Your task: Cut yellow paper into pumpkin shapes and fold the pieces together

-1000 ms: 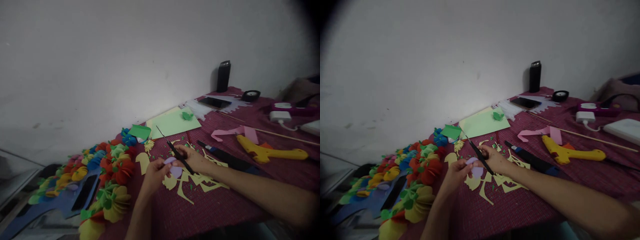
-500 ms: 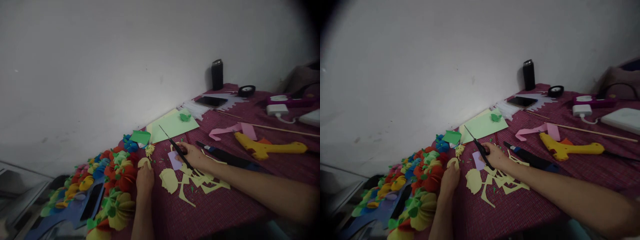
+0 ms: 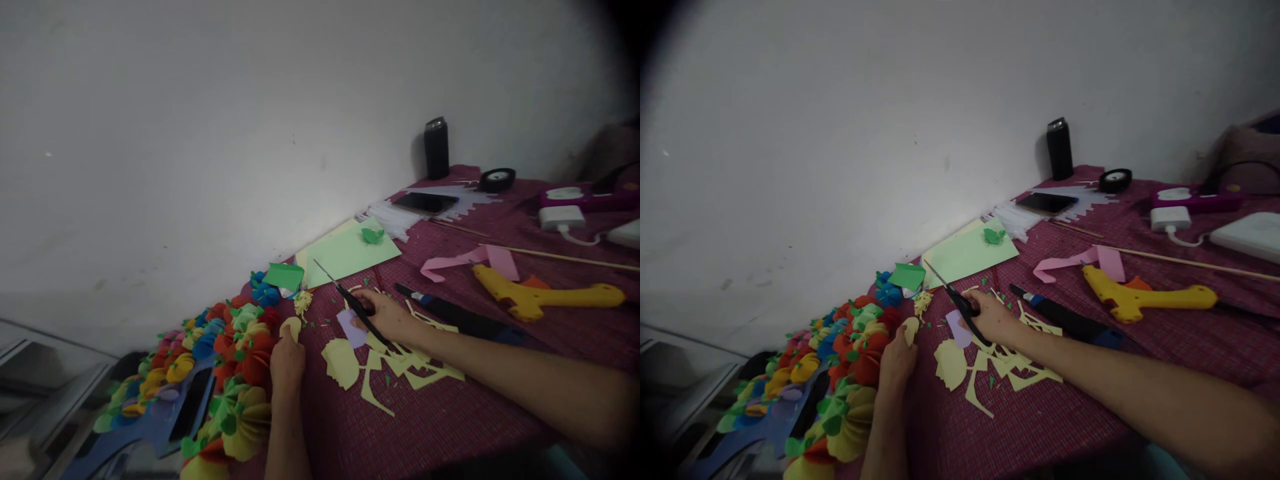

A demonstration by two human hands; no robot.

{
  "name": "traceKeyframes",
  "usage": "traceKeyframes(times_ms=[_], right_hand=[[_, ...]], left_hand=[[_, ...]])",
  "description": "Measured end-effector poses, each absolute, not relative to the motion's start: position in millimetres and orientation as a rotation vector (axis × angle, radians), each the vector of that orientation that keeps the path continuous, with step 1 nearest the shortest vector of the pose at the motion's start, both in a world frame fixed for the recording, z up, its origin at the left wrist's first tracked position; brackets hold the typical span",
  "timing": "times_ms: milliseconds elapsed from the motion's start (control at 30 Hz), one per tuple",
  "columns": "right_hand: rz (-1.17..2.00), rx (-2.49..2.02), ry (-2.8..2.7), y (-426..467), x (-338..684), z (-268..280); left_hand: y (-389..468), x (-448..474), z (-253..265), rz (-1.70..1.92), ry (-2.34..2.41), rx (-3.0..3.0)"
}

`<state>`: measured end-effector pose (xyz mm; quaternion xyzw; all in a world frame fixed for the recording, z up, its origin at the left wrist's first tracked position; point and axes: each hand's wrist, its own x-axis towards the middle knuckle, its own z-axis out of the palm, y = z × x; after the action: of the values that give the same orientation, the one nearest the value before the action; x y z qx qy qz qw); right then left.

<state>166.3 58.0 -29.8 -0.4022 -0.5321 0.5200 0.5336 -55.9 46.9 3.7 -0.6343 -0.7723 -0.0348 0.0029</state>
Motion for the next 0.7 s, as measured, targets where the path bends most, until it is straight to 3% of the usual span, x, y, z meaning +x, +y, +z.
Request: traceKeyframes(times_ms=[600,700], right_hand=[[1.221,-0.976,-1.323,55,172,-18],[1.199,-1.018,-1.320,55,173,-15]], left_hand=[[41,-54,14,-0.165,-2.391,-1.821],[40,-54,21,-0.365,-2.389,-1.672]])
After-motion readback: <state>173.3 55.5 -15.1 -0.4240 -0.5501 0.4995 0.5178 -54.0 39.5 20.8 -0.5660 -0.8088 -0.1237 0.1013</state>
